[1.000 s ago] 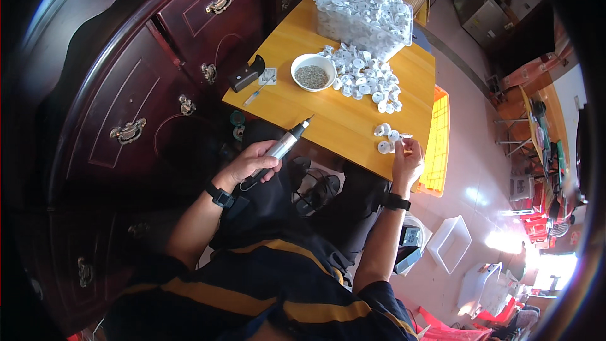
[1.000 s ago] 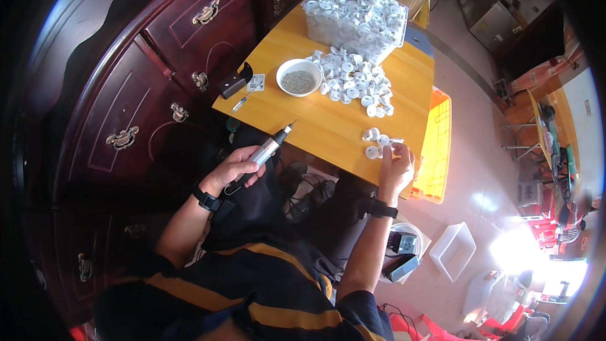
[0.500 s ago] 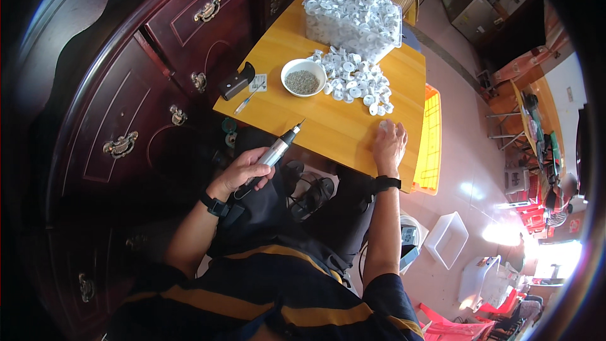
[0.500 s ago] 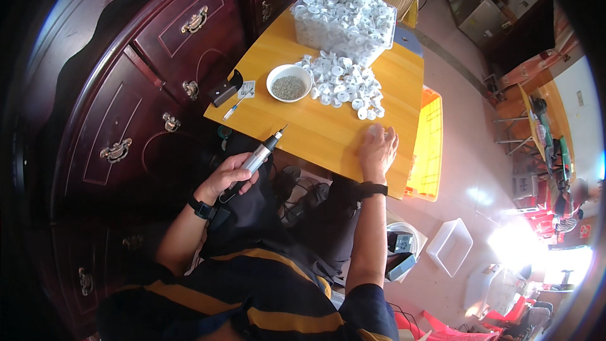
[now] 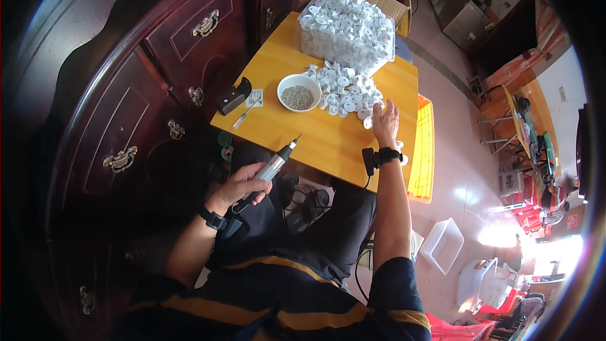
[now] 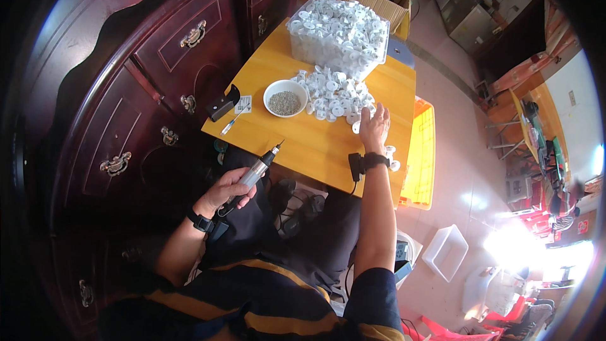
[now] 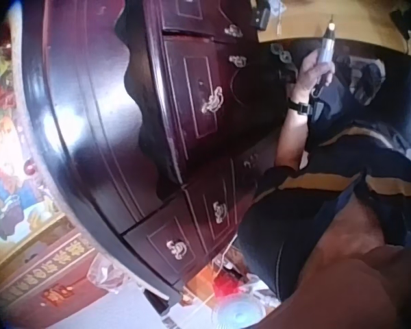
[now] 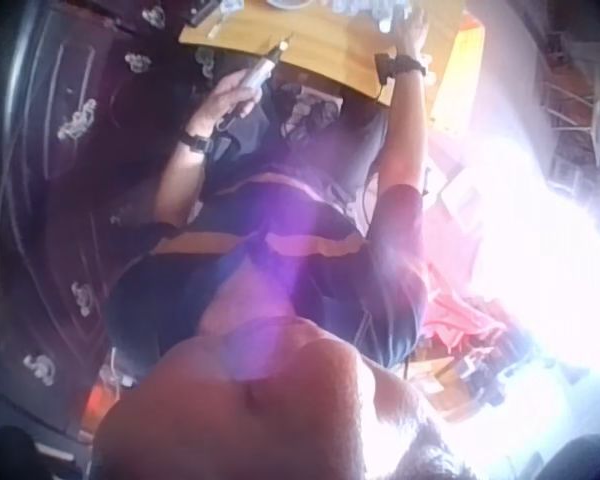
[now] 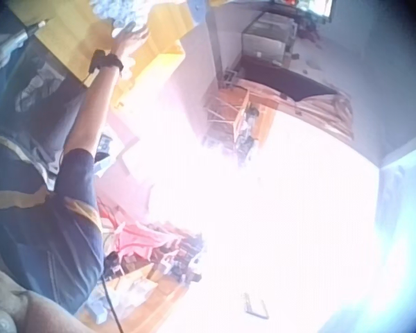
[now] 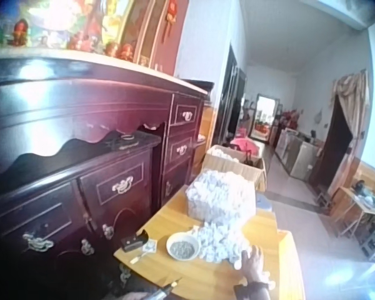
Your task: The recorder is assembling small white plastic components by inserting screws and fastening them using an electric screwdriver.
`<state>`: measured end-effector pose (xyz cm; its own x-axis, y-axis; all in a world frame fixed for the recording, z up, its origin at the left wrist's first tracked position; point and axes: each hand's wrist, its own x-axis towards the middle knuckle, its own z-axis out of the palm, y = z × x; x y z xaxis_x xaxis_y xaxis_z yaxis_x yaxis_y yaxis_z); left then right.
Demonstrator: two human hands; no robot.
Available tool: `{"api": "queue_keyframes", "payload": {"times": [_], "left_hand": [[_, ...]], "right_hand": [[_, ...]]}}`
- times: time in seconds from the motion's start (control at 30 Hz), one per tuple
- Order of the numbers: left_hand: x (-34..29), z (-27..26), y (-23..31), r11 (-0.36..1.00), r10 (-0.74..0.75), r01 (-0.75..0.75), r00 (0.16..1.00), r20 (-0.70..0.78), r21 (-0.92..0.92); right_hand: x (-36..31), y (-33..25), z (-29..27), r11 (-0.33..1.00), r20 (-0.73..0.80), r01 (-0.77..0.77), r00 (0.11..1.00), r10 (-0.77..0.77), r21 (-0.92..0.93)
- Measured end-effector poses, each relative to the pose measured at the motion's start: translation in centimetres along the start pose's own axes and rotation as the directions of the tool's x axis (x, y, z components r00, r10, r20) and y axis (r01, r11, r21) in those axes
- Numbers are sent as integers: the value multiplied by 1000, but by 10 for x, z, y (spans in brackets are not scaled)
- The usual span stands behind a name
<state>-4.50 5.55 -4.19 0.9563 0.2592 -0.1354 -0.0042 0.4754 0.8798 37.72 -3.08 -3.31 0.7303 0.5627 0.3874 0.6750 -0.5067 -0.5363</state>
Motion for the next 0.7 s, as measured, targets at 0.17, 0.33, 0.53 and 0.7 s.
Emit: {"api": "queue_keyframes", "payload": {"times": [0.17, 0.33, 0.53, 0.7], "left_hand": [[-3, -1, 3, 1000, 5, -6, 1000, -6, -7], [-1, 1, 10, 999, 17, -17, 1000, -6, -30], [-1, 1, 6, 999, 34, -34, 999, 12, 7], [-5, -2, 4, 999, 52, -52, 999, -1, 6]], "right_hand": [[16, 3, 23, 992, 186, -102, 976, 114, -73], [-11, -26, 56, 990, 44, -100, 994, 104, -99], [-39, -67, 66, 994, -64, -110, 992, 109, -21], [-57, -86, 60, 982, 33, -143, 990, 140, 124]]}}
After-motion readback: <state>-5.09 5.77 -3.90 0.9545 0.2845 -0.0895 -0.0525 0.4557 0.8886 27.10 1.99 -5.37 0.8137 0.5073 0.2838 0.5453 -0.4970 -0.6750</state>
